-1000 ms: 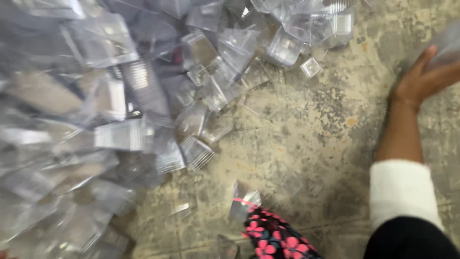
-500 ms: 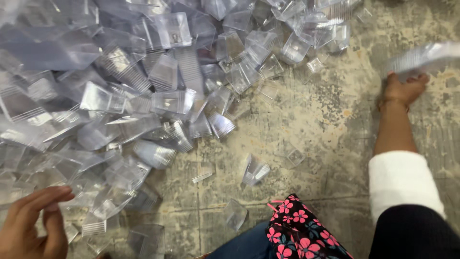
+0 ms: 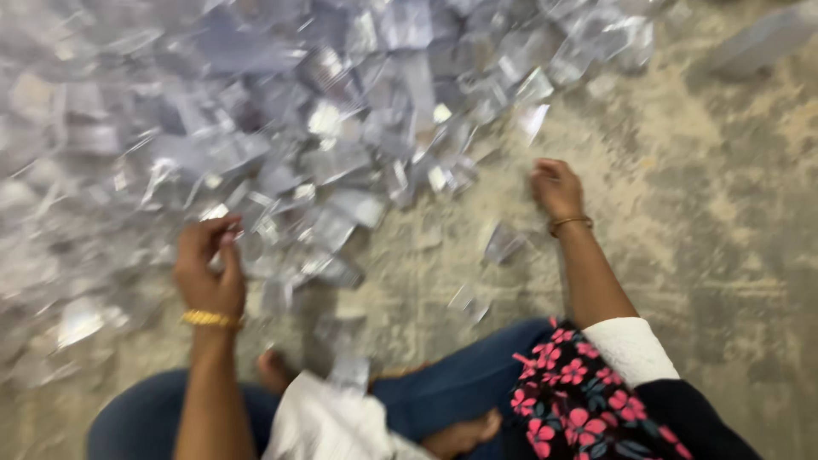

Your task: The person sits on the floor among a large pile of clear plastic cups and repeatedly picks up loose cups, nests them together, and sets completed stacks back onto the pile. The person works through the scattered cups one at a time, building stacks by hand.

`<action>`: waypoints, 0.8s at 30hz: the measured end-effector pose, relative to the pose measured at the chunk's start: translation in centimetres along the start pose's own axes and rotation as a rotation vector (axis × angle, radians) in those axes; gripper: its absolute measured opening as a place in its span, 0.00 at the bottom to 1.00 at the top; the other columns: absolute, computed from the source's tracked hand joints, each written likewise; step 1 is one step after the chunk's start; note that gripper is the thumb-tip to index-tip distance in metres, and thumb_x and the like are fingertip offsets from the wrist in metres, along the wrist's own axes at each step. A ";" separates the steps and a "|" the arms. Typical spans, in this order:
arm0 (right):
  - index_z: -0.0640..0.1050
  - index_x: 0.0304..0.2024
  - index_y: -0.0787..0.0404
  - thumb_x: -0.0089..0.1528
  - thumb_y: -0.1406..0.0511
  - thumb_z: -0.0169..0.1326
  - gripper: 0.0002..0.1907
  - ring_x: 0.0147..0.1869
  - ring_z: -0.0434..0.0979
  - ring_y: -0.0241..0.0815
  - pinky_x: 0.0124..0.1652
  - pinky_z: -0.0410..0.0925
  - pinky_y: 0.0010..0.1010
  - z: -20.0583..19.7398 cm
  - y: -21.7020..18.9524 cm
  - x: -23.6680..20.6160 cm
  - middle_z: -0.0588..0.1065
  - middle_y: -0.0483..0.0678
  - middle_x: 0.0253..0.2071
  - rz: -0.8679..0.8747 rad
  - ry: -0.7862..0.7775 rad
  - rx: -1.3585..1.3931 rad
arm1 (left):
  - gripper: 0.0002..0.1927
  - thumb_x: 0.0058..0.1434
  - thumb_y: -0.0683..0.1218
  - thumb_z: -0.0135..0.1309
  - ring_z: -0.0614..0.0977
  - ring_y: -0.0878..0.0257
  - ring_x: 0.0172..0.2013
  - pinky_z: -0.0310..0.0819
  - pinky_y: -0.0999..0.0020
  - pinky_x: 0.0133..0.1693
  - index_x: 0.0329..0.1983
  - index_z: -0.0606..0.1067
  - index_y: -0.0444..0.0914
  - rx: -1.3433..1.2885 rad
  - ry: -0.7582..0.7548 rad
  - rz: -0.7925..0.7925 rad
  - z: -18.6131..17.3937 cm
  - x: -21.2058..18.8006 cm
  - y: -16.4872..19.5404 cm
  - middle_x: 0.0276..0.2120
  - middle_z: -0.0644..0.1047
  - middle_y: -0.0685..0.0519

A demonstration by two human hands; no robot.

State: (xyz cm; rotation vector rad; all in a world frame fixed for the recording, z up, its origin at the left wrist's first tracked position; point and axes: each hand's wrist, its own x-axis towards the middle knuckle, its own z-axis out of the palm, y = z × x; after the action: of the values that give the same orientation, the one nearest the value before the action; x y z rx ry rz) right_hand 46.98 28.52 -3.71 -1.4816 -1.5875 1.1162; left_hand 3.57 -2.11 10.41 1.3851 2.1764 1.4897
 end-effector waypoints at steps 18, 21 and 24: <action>0.65 0.67 0.63 0.56 0.58 0.68 0.41 0.62 0.68 0.68 0.59 0.65 0.49 6.0 -7.7 -21.4 0.69 0.70 0.58 0.003 0.215 -0.659 | 0.51 0.57 0.71 0.54 0.28 0.23 0.71 0.33 0.27 0.66 0.78 0.43 0.60 0.216 -0.034 -1.318 1.2 -2.4 -9.6 0.76 0.29 0.39; 0.61 0.70 0.63 0.60 0.56 0.66 0.43 0.64 0.69 0.65 0.60 0.66 0.47 6.4 -9.2 -20.9 0.68 0.67 0.60 0.088 0.063 -0.457 | 0.53 0.61 0.76 0.51 0.57 0.35 0.73 0.53 0.35 0.70 0.82 0.44 0.54 0.251 -0.222 -0.951 1.9 -1.5 -7.6 0.76 0.54 0.35; 0.59 0.72 0.63 0.62 0.59 0.63 0.41 0.68 0.68 0.61 0.60 0.65 0.45 6.6 -10.6 -21.7 0.68 0.64 0.63 -0.044 0.000 -0.224 | 0.45 0.55 0.64 0.55 0.66 0.42 0.67 0.68 0.40 0.57 0.75 0.53 0.57 -0.392 -0.276 -0.862 3.1 -2.0 -5.1 0.69 0.63 0.42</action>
State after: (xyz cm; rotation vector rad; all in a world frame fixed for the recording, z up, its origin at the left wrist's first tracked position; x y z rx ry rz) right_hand 39.19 6.35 4.95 -1.5802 -1.7836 0.9375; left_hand 3.47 -1.94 4.14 0.3878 1.7920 1.1832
